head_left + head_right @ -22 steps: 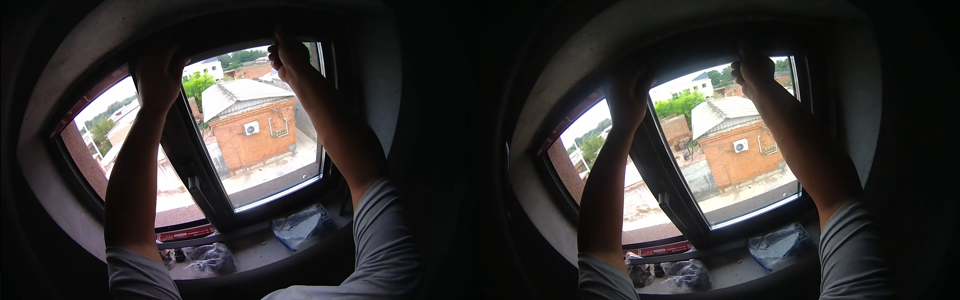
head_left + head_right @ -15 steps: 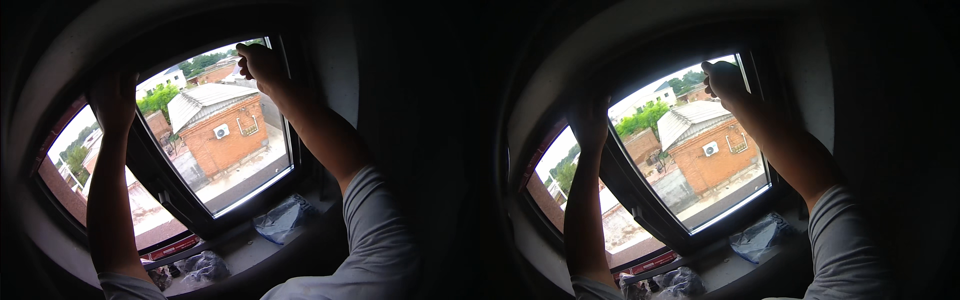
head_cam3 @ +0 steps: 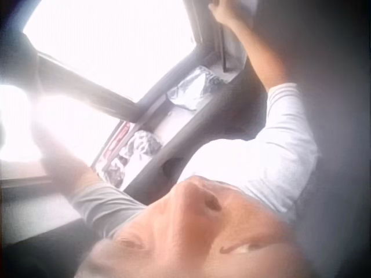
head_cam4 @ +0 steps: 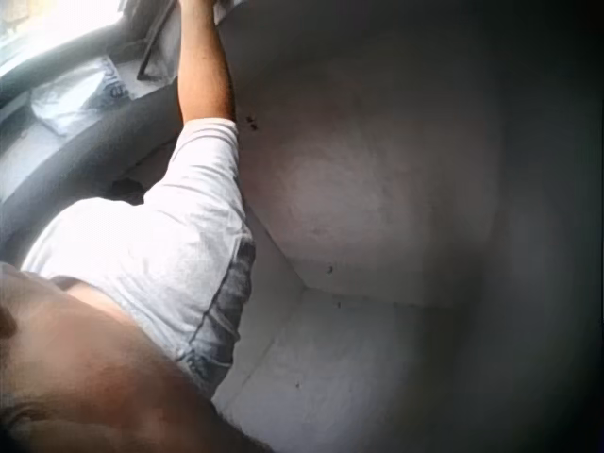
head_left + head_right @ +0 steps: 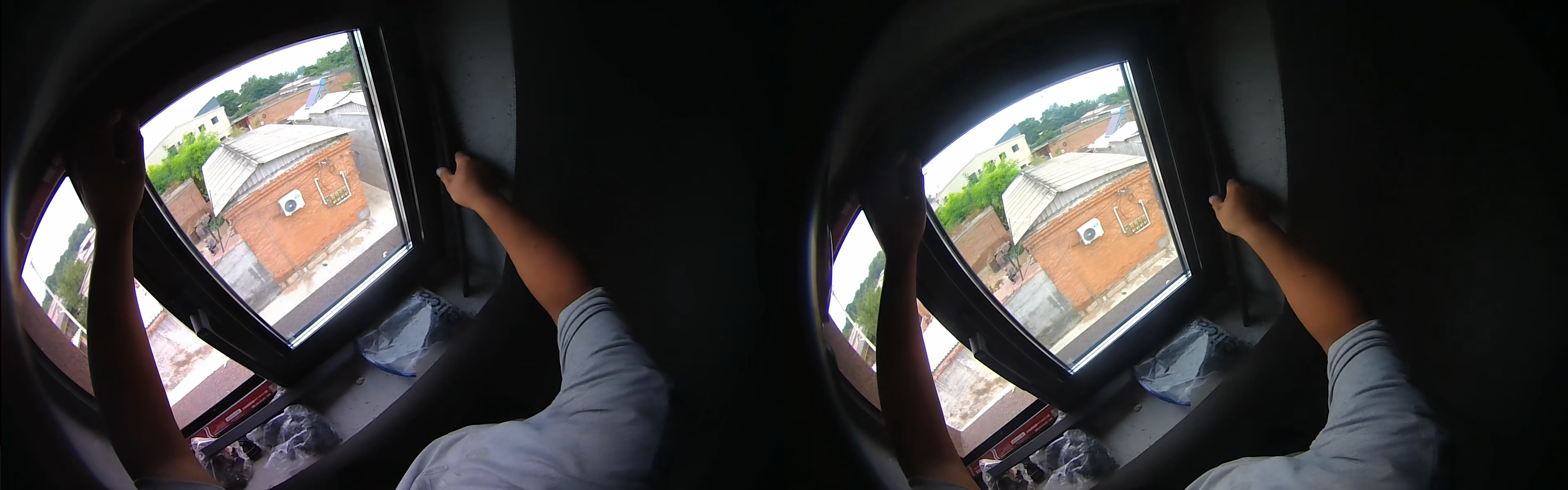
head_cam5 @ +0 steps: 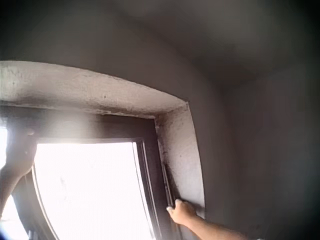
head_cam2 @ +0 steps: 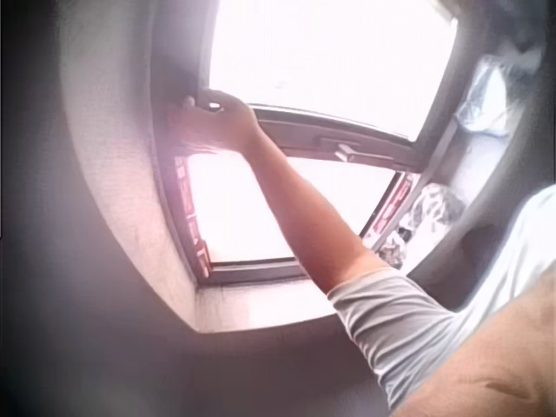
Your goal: The person installs a window sash into a frame, aligns and secures it with both hands, and handles small hardware pieces and plastic-wrapped parts on the windowsill. The person repeatedly adjusts the sash position and checks fit against the frame.
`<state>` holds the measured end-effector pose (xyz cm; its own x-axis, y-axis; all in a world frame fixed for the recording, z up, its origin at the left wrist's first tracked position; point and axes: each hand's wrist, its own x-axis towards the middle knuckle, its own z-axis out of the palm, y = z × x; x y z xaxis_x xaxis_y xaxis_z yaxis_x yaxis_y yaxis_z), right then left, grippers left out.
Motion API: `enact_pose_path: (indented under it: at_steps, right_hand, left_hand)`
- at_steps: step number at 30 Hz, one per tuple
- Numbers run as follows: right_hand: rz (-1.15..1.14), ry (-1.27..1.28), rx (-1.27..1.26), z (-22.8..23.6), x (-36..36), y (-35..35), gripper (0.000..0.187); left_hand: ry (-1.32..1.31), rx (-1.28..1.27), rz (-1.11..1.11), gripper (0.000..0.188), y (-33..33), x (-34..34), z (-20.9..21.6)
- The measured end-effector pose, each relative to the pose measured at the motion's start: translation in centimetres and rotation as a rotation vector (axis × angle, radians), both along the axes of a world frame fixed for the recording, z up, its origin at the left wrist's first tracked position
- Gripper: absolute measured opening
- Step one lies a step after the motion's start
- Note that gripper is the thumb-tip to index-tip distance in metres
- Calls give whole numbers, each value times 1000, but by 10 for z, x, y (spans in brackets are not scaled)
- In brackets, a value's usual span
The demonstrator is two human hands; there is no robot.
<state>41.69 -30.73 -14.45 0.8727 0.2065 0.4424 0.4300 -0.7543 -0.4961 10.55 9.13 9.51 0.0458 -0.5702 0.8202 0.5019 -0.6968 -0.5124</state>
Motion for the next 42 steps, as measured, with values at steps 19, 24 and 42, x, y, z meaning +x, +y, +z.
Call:
enact_pose_path:
  at_steps: [19,24,42]
  right_hand:
    - [467,-223,461,91,-1,72,41]
    - [326,-363,197,75,37,75,35]
    - [119,-661,16,52,32,73,33]
  left_hand:
    - [38,84,85,23,11,-23,4]
    - [25,133,43,21,14,-1,3]
    - [55,3,43,32,9,0,-4]
